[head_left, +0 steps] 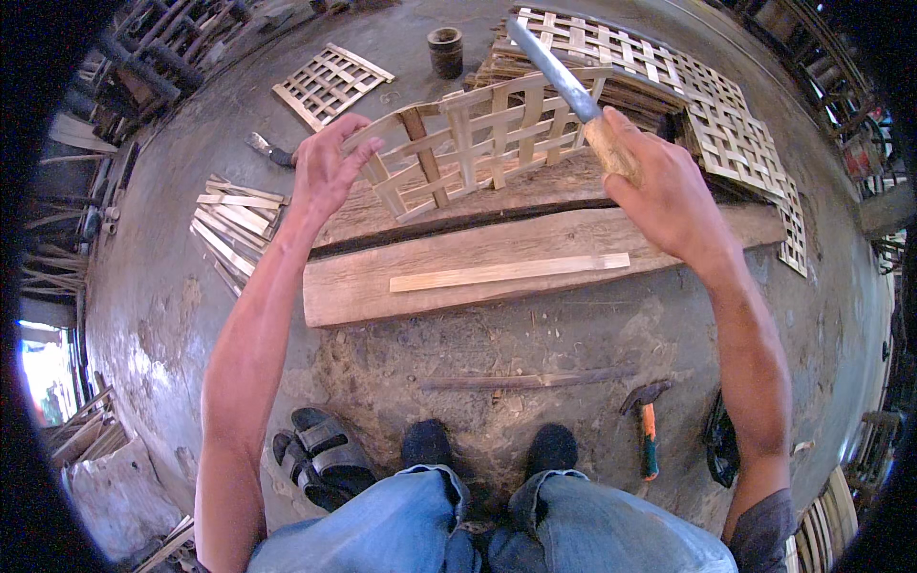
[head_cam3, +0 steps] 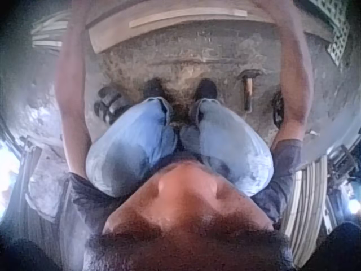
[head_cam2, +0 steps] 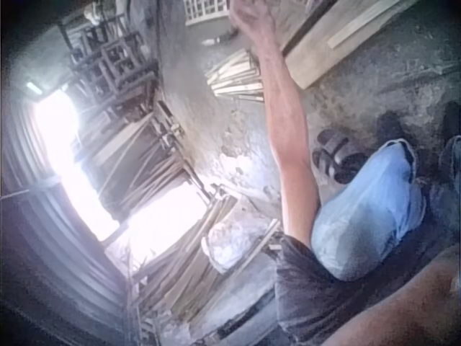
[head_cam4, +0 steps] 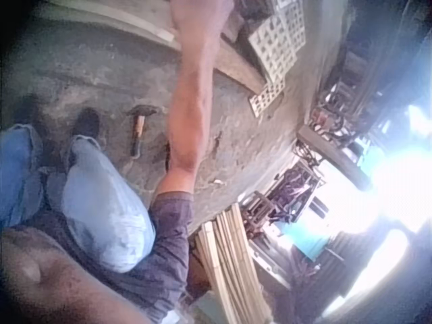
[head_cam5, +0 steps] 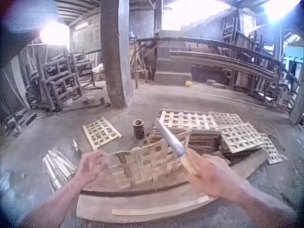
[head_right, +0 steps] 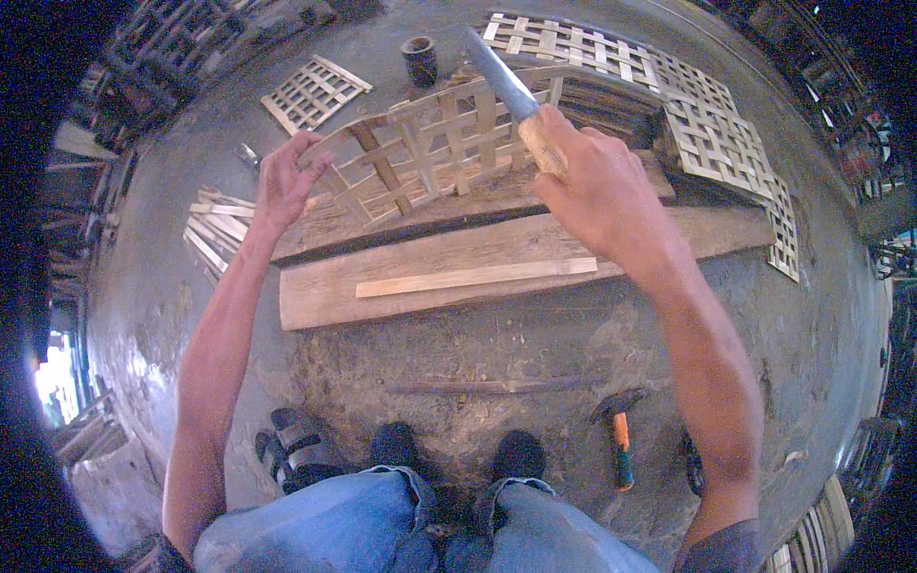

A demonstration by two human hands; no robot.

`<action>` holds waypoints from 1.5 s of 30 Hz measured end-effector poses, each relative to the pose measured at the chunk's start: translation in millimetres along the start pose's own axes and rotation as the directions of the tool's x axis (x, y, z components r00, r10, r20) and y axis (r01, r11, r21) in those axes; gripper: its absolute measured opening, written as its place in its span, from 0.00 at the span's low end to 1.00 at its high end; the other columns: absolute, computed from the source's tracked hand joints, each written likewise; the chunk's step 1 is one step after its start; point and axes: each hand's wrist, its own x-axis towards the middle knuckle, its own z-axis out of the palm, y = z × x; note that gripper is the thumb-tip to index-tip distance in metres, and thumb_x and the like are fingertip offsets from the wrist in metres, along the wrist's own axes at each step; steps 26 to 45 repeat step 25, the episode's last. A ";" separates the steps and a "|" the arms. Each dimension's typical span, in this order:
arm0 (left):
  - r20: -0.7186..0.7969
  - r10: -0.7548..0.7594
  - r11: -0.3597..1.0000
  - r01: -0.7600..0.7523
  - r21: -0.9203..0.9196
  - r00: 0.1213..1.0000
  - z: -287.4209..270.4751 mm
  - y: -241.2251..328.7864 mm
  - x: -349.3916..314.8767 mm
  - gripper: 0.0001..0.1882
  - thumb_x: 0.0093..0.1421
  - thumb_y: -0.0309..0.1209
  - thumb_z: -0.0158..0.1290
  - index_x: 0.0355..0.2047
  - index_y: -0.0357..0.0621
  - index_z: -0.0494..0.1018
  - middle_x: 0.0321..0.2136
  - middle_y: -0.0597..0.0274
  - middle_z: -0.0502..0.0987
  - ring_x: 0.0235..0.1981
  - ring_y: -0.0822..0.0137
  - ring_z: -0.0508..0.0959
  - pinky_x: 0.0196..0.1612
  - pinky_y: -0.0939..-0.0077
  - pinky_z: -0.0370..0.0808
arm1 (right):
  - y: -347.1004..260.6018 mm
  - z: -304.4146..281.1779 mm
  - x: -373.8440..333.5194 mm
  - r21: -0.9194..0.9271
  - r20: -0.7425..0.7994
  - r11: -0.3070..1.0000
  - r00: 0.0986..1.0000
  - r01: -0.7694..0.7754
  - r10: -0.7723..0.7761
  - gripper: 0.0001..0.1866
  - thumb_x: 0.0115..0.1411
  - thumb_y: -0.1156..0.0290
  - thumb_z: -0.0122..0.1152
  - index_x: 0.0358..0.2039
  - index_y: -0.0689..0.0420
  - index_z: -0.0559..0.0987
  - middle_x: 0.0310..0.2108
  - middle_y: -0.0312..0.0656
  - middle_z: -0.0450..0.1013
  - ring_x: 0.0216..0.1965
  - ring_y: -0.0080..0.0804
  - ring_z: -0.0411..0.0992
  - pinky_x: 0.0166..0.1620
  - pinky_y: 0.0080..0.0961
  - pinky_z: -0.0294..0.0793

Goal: The person assembles a wooden grid by nailing thin wooden strips into a lattice pattern on a workbench. They use a hammer to secure the strips, then flip the grid to inspect it. The person adds another strip to the grid and uses a machete to trim the ends flush with the frame.

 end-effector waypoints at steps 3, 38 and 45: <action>-0.007 0.002 0.998 -0.002 0.058 1.000 -1.9 -1.3 0.7 0.19 0.55 0.44 0.57 0.40 0.43 0.74 0.31 0.53 0.80 0.34 0.54 0.79 0.41 0.64 0.72 | 1.3 4.2 -4.1 0.000 -0.032 1.000 0.999 0.023 -0.023 0.26 0.51 0.70 0.60 0.52 0.57 0.67 0.35 0.59 0.74 0.40 0.60 0.72 0.43 0.48 0.71; -0.033 -0.052 0.996 0.054 0.071 0.998 1.6 -0.9 2.7 0.20 0.54 0.42 0.60 0.41 0.40 0.75 0.35 0.48 0.80 0.40 0.59 0.80 0.44 0.68 0.73 | 21.5 -7.5 -9.6 0.015 -0.065 0.996 0.994 -0.085 0.086 0.36 0.50 0.68 0.61 0.61 0.58 0.64 0.47 0.60 0.71 0.46 0.50 0.73 0.53 0.37 0.67; -0.033 -0.052 0.996 0.054 0.071 0.998 1.6 -0.9 2.7 0.20 0.54 0.42 0.60 0.41 0.40 0.75 0.35 0.48 0.80 0.40 0.59 0.80 0.44 0.68 0.73 | 21.5 -7.5 -9.6 0.015 -0.065 0.996 0.994 -0.085 0.086 0.36 0.50 0.68 0.61 0.61 0.58 0.64 0.47 0.60 0.71 0.46 0.50 0.73 0.53 0.37 0.67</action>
